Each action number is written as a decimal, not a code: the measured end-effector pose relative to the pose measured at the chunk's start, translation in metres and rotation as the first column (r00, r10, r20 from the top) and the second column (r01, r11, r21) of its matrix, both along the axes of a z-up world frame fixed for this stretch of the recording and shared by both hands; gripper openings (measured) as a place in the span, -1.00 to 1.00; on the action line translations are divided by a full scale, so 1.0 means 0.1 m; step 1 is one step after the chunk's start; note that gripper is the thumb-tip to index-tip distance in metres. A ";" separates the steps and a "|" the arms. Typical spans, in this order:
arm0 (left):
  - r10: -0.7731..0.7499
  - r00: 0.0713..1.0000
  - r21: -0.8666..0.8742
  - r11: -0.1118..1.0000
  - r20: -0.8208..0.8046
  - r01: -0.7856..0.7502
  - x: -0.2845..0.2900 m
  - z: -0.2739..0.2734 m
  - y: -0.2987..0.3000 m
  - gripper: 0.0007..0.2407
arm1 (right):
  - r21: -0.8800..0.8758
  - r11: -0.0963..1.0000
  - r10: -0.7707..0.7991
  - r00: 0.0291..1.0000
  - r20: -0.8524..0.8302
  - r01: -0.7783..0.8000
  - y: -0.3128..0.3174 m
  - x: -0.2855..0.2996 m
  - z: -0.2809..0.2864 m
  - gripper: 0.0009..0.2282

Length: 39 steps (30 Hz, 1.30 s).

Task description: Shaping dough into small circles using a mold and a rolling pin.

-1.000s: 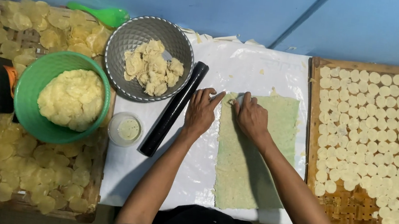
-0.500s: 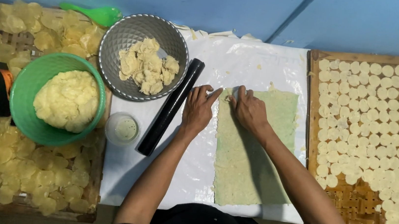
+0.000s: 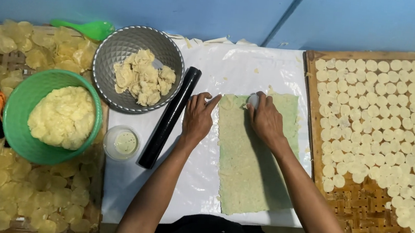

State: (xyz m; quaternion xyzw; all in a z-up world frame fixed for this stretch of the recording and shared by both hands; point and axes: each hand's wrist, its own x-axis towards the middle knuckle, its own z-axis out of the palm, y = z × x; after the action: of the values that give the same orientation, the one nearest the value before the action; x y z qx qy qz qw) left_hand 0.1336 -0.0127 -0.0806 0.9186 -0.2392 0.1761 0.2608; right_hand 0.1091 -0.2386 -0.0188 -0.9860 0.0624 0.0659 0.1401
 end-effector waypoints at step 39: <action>0.008 1.000 0.002 1.000 -0.004 -0.008 0.00 -0.01 -0.03 -0.60 | 0.009 0.995 -0.096 0.995 0.012 0.096 -0.29 -0.07 -0.04 -0.62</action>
State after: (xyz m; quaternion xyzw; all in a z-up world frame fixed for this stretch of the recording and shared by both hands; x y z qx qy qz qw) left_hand 0.1338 -0.0154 -0.0811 0.9202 -0.2351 0.1749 0.2595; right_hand 0.1022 -0.2672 -0.0231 -0.9816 0.1085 0.0535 0.1478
